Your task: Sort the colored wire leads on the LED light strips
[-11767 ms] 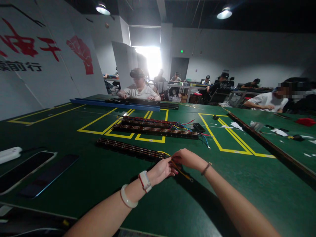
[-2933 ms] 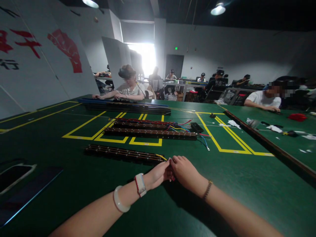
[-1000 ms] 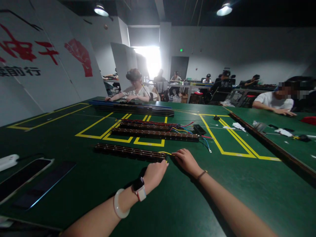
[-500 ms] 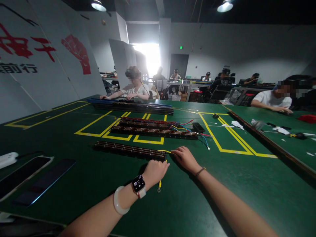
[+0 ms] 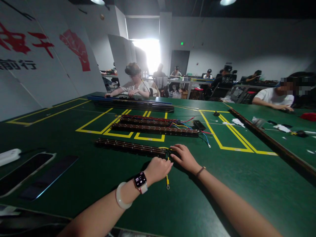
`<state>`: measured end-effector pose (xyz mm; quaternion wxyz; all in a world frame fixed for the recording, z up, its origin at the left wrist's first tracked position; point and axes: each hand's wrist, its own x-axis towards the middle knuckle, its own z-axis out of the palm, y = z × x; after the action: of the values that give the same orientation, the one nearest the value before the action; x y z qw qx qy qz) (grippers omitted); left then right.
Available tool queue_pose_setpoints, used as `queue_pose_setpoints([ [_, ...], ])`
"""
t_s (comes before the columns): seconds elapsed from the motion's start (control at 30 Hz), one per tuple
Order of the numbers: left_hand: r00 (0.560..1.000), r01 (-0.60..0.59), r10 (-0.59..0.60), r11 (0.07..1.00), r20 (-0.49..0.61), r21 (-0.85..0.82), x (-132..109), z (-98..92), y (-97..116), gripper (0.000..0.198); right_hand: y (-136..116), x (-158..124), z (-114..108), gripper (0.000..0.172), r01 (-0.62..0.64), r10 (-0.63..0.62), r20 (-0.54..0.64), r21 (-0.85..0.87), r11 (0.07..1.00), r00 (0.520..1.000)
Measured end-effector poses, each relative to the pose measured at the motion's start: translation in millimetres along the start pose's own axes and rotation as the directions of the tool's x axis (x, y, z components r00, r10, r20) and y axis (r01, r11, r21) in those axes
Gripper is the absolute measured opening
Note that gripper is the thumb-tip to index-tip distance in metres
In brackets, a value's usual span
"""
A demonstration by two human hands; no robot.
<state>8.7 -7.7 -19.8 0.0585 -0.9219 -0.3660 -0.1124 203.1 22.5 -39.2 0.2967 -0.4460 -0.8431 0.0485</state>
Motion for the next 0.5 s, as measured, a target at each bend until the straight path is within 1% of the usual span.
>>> queue_pose_setpoints([
  [0.13, 1.000, -0.030, 0.030, 0.999, -0.003, 0.027, -1, -2.3, 2, 0.034, -8, -2, 5, 0.048, -0.010, 0.010, 0.001, 0.053, 0.999, 1.000],
  [0.27, 0.999, -0.033, 0.033, 0.999, 0.011, 0.014, -1, -5.0, 3, 0.031, -8, -3, 8, 0.056, -0.065, 0.063, 0.034, 0.061, 0.996, 0.997],
  [0.4, 0.999, -0.030, 0.030, 1.000, 0.027, 0.004, -1, -6.6, 4, 0.030, -8, -4, 10, 0.062, -0.126, 0.120, 0.073, 0.075, 0.989, 0.990],
  [0.5, 0.999, -0.031, 0.032, 0.999, 0.038, -0.016, 0, -7.5, 5, 0.027, -9, -5, 11, 0.062, -0.153, 0.145, 0.091, 0.095, 0.984, 0.985],
])
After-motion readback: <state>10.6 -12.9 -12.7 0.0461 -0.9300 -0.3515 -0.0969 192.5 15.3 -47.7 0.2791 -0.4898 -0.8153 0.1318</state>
